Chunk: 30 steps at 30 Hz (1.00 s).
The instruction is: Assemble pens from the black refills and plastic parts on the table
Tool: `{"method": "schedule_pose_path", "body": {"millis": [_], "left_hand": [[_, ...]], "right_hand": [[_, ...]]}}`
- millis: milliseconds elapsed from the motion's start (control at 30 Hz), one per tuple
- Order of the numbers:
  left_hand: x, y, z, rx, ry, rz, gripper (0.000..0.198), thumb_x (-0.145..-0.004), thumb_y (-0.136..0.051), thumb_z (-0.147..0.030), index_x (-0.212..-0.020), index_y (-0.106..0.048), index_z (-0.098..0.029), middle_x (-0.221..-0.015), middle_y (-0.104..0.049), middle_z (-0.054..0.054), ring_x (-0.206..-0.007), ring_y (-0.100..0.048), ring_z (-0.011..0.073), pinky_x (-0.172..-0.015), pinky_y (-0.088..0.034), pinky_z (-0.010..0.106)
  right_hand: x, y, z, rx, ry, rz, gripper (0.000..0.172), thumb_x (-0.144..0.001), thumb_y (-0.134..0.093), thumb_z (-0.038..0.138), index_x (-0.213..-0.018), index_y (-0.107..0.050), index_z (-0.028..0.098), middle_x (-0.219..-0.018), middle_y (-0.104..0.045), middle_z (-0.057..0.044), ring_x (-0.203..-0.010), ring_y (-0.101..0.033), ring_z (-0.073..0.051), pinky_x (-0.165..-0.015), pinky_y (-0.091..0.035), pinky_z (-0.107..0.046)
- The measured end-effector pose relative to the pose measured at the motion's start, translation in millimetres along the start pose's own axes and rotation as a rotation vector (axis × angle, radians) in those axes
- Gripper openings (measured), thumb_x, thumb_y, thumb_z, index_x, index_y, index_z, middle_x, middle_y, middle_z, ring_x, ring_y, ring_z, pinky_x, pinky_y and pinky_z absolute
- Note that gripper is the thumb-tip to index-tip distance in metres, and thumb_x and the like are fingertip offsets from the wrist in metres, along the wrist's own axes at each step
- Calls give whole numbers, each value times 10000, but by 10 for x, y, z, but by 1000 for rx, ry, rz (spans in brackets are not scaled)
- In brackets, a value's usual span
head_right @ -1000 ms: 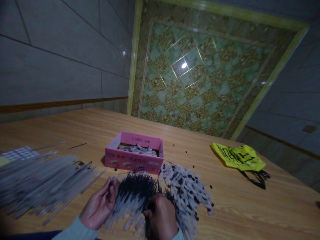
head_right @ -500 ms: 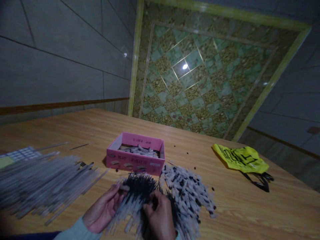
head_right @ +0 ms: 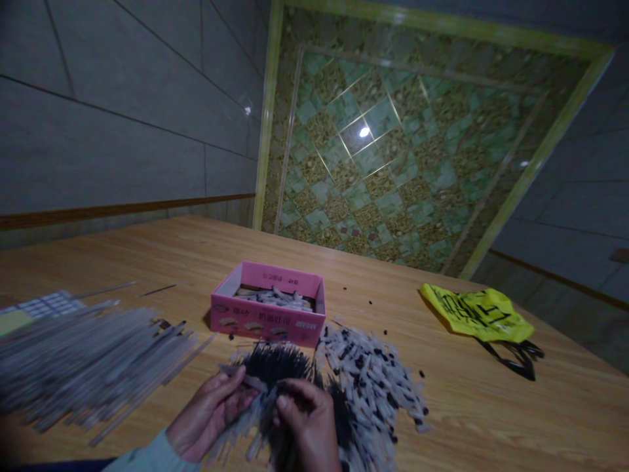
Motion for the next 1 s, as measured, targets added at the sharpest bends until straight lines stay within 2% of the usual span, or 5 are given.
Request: {"method": "schedule_pose_path", "body": {"millis": [133,233,467,1000], "left_hand": [[-10,2,0,-2,-21,5,227,-677,-717,-165,-736,-498,-155,-662,-718,79,-582,-673,142,-584,-550,232],[10,-13,-8,-23,-31,16,238,-688,-711,-195,-750,-483,-161,-669,-720,82,-589,-670,142,-604,-548,246],[16,-16,1,-49,-34,26,283,-676,-720,-230,-780,-462,-172,-702,-729,91,-605,-678,156,-612,-543,255],[23,-22,-19,-87,-79,-20,342,-638,-748,-241,-792,-450,-177,-677,-724,86,-580,-680,170,-608,-555,283]], "right_hand": [[17,-26,-17,5,-7,-32,278,-591,-789,317,-782,-699,135,-623,-653,-42,-541,-600,-150,-535,-480,-262],[23,-24,2,47,45,-48,223,-609,-770,289,-755,-673,151,-598,-619,-7,-543,-588,-146,-539,-477,-256],[40,-18,51,342,124,-44,105,-668,-686,222,-739,-642,158,-612,-602,-7,-594,-553,-159,-556,-444,-240],[96,-102,212,597,196,-47,75,-739,-590,234,-746,-631,171,-698,-654,-30,-685,-601,-191,-631,-456,-233]]}}
Point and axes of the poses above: each hand's wrist, its own x-axis away from the middle knuckle, its own y-axis out of the back of the hand, z = x × y, the point moved 8 cm from there along -x, towards the middle knuckle
